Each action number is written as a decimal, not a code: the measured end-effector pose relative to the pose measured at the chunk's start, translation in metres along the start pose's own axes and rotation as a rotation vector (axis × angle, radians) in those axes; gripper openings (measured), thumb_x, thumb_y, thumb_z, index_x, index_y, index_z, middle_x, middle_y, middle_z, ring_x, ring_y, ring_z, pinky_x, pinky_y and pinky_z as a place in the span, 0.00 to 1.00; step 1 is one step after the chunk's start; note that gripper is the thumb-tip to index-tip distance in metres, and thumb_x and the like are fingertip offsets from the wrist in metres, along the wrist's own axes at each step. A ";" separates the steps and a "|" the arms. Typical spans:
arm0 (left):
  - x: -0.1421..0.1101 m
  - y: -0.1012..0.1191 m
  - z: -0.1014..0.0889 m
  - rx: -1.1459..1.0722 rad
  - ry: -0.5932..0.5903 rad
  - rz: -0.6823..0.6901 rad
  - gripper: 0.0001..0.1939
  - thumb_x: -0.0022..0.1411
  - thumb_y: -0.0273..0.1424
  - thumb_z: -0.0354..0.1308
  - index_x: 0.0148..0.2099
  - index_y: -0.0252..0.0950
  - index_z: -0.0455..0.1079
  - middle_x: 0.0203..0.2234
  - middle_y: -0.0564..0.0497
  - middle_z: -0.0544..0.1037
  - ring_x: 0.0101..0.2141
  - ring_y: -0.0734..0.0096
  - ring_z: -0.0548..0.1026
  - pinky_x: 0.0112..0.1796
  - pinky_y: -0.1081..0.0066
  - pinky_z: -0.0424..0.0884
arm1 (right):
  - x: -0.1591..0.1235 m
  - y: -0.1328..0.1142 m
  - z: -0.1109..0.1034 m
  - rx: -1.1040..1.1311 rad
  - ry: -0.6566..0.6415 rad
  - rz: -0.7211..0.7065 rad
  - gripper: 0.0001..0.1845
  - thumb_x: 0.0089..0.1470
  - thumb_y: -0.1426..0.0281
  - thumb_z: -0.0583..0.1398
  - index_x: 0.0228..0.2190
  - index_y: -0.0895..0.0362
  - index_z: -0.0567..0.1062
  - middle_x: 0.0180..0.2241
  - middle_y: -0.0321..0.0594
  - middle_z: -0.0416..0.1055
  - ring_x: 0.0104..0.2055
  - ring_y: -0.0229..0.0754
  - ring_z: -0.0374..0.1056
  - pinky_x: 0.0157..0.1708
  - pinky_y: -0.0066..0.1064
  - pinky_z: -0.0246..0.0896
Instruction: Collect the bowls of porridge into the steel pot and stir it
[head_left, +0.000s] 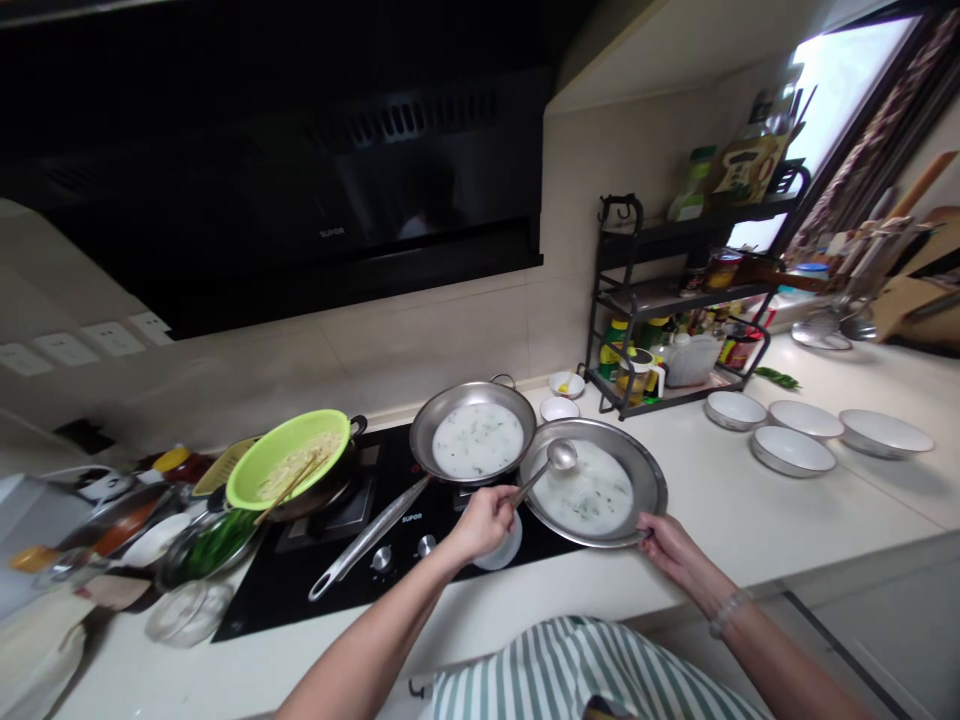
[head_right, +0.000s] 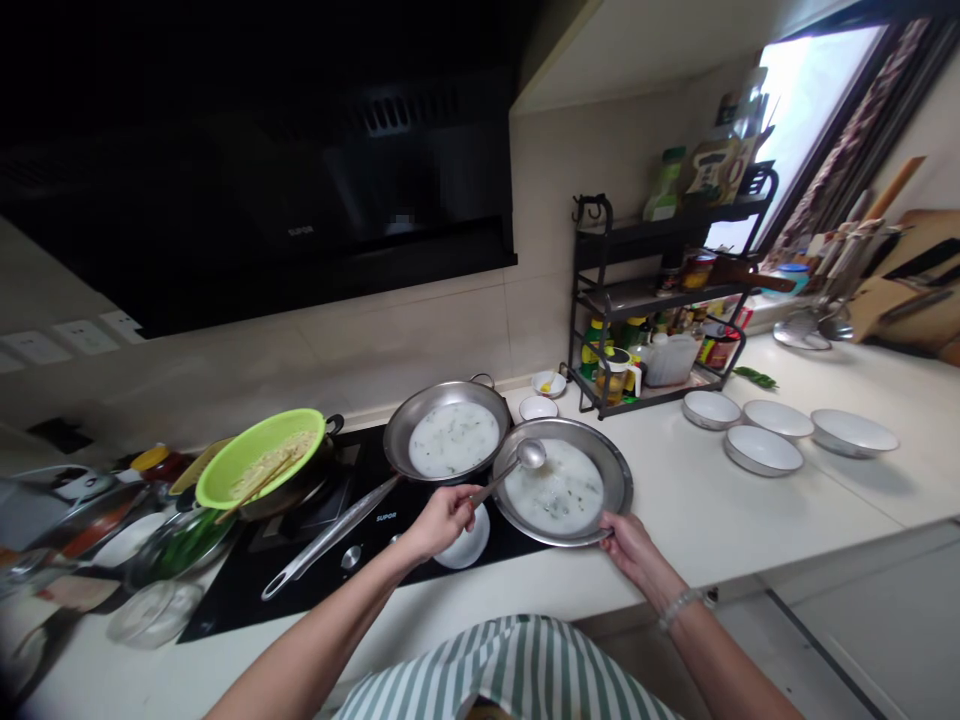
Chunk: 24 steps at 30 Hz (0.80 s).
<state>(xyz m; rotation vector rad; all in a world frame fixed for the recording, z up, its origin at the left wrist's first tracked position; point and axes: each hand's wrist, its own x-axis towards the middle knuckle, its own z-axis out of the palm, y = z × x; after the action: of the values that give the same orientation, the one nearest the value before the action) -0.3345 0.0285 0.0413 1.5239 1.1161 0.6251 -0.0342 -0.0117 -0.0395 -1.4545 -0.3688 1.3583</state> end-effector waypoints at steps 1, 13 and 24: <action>0.001 0.004 -0.004 -0.118 0.006 -0.079 0.19 0.57 0.28 0.55 0.50 0.29 0.71 0.19 0.54 0.70 0.16 0.78 0.60 0.21 0.75 0.55 | -0.001 -0.001 0.000 -0.003 -0.002 0.002 0.10 0.33 0.79 0.57 0.15 0.54 0.62 0.11 0.30 0.59 0.13 0.31 0.53 0.12 0.21 0.51; 0.016 0.009 -0.097 -0.144 0.322 -0.205 0.13 0.56 0.24 0.55 0.45 0.28 0.71 0.14 0.59 0.66 0.11 0.84 0.51 0.15 0.77 0.42 | -0.002 -0.002 0.000 -0.020 0.024 0.012 0.09 0.36 0.79 0.56 0.14 0.55 0.62 0.10 0.30 0.58 0.12 0.31 0.52 0.11 0.20 0.48; 0.045 -0.017 -0.104 -0.052 0.414 -0.318 0.04 0.52 0.19 0.62 0.28 0.31 0.71 0.10 0.58 0.64 0.12 0.81 0.57 0.16 0.77 0.44 | -0.005 -0.004 0.002 -0.032 0.030 0.010 0.10 0.33 0.78 0.58 0.14 0.55 0.62 0.11 0.30 0.58 0.12 0.29 0.51 0.11 0.21 0.48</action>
<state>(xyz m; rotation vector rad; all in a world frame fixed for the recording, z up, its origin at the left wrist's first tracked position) -0.4093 0.1148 0.0451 1.1636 1.6050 0.7594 -0.0354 -0.0130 -0.0334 -1.5033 -0.3656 1.3428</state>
